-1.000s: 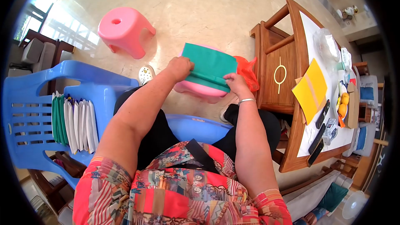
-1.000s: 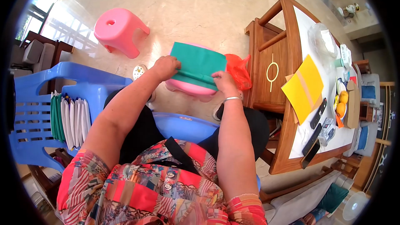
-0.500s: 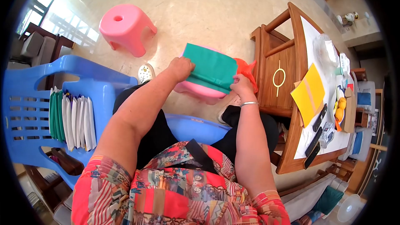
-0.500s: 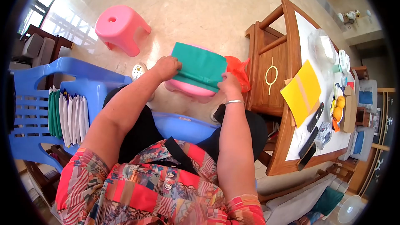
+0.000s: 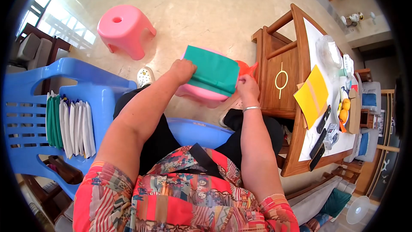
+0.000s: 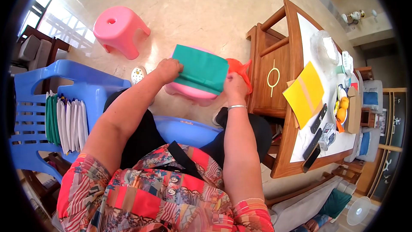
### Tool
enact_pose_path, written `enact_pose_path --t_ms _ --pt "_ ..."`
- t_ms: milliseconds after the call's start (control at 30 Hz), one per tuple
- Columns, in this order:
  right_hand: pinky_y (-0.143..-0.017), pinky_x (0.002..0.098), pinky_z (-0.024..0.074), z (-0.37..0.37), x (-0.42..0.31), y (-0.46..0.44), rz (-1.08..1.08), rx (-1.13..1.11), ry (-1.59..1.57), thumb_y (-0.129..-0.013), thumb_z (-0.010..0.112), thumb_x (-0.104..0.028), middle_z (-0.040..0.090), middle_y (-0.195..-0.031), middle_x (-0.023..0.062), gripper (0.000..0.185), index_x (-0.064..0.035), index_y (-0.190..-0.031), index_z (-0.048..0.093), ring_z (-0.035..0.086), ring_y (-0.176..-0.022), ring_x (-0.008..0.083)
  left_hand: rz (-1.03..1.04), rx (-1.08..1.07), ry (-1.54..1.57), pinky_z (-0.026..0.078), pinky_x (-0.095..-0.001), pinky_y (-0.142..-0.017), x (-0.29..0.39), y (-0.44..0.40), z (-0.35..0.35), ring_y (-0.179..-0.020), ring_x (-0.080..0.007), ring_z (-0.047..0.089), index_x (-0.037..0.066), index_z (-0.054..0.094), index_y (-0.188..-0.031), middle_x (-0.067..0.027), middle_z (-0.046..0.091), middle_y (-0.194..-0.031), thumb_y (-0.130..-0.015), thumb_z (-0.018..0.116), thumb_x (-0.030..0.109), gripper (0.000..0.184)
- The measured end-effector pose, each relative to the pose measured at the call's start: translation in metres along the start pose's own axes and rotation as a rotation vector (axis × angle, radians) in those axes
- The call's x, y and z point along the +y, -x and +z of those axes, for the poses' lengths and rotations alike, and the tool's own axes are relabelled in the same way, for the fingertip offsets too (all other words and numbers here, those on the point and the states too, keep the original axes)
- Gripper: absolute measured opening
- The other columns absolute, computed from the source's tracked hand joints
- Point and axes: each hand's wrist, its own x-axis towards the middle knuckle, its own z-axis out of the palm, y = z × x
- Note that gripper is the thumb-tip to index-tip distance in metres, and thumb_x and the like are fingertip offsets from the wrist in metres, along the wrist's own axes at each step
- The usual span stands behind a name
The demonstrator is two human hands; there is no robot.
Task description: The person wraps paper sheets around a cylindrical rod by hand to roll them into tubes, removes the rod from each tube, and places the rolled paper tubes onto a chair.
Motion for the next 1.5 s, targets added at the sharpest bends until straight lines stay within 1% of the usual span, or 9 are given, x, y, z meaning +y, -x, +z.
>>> enact_pose_path --t_ms 67,167,267,567,667,767,967,1267,1500 --pt "-0.087 0.0459 0.0544 0.017 -0.009 0.003 -0.369 0.091 -0.151 -0.083 0.069 -0.016 0.073 -0.102 0.0118 0.015 -0.0092 -0.096 0.072 0.068 -0.098 0.0350 -0.004 -0.011 -0.012 0.054 -0.0426 -0.086 0.001 0.000 0.000 -0.103 -0.0268 0.069 0.017 0.073 -0.098 -0.0074 0.071 -0.103 -0.089 0.060 0.013 0.015" --pt "-0.087 0.0451 0.0534 0.040 -0.032 0.017 -0.720 0.115 -0.082 -0.079 0.074 -0.014 0.070 -0.098 0.0095 0.019 -0.0115 -0.098 0.071 0.066 -0.098 0.0324 0.002 -0.004 -0.025 0.054 -0.0423 -0.086 0.001 0.000 0.002 -0.103 -0.0268 0.069 0.016 0.073 -0.098 -0.0075 0.071 -0.103 -0.089 0.061 0.013 0.015" --pt "-0.091 0.0431 0.0518 0.048 -0.041 0.028 -0.659 -0.023 0.056 -0.079 0.077 -0.016 0.070 -0.104 0.0085 0.024 -0.0128 -0.102 0.071 0.064 -0.105 0.0312 0.015 0.026 -0.027 0.054 -0.0423 -0.086 0.002 0.003 0.002 -0.102 -0.0269 0.069 0.016 0.072 -0.099 -0.0079 0.071 -0.103 -0.088 0.062 0.013 0.015" --pt "-0.088 0.0441 0.0504 0.063 -0.028 0.022 -0.663 -0.043 0.099 -0.081 0.077 -0.020 0.069 -0.101 0.0091 0.024 -0.0129 -0.102 0.070 0.065 -0.105 0.0312 0.056 -0.016 -0.034 0.054 -0.0421 -0.087 0.003 0.004 0.009 -0.101 -0.0275 0.070 0.016 0.072 -0.099 -0.0087 0.071 -0.103 -0.085 0.065 0.012 0.016" --pt "-0.089 0.0454 0.0493 0.055 -0.027 0.020 -0.634 -0.157 0.118 -0.081 0.075 -0.020 0.069 -0.103 0.0082 0.020 -0.0142 -0.099 0.070 0.065 -0.105 0.0300 0.054 -0.058 0.011 0.054 -0.0425 -0.089 0.003 0.004 0.010 -0.102 -0.0282 0.069 0.015 0.072 -0.100 -0.0087 0.071 -0.103 -0.085 0.067 0.014 0.016" --pt "-0.091 0.0455 0.0503 0.046 -0.028 0.019 -0.590 -0.259 0.156 -0.083 0.074 -0.022 0.068 -0.105 0.0100 0.022 -0.0136 -0.103 0.071 0.065 -0.106 0.0313 0.012 -0.072 0.048 0.051 -0.0432 -0.095 0.009 0.005 0.007 -0.107 -0.0274 0.067 0.016 0.072 -0.104 -0.0074 0.070 -0.105 -0.078 0.078 0.018 0.026" --pt "-0.094 0.0428 0.0524 0.052 -0.023 0.019 -0.530 -0.285 0.115 -0.085 0.075 -0.025 0.067 -0.108 0.0144 0.029 -0.0088 -0.109 0.071 0.064 -0.107 0.0335 -0.003 -0.021 0.065 0.050 -0.0435 -0.093 0.012 0.003 0.005 -0.104 -0.0271 0.068 0.017 0.071 -0.103 -0.0062 0.072 -0.104 -0.078 0.078 0.018 0.026" --pt "-0.094 0.0445 0.0497 0.050 -0.031 0.022 -0.555 -0.244 0.221 -0.083 0.075 -0.024 0.068 -0.106 0.0126 0.026 -0.0106 -0.106 0.073 0.064 -0.110 0.0320 0.057 -0.030 0.001 0.047 -0.0407 -0.092 0.011 0.004 0.007 -0.105 -0.0250 0.068 0.019 0.071 -0.100 -0.0070 0.072 -0.102 -0.077 0.077 0.016 0.024" --pt "-0.092 0.0446 0.0490 0.053 -0.030 0.026 -0.591 -0.182 0.247 -0.079 0.077 -0.026 0.069 -0.103 0.0117 0.027 -0.0113 -0.101 0.072 0.065 -0.107 0.0309 0.098 -0.060 -0.008 0.049 -0.0454 -0.095 0.009 0.002 0.010 -0.105 -0.0297 0.068 0.015 0.073 -0.096 -0.0117 0.071 -0.106 -0.086 0.063 0.012 0.015"
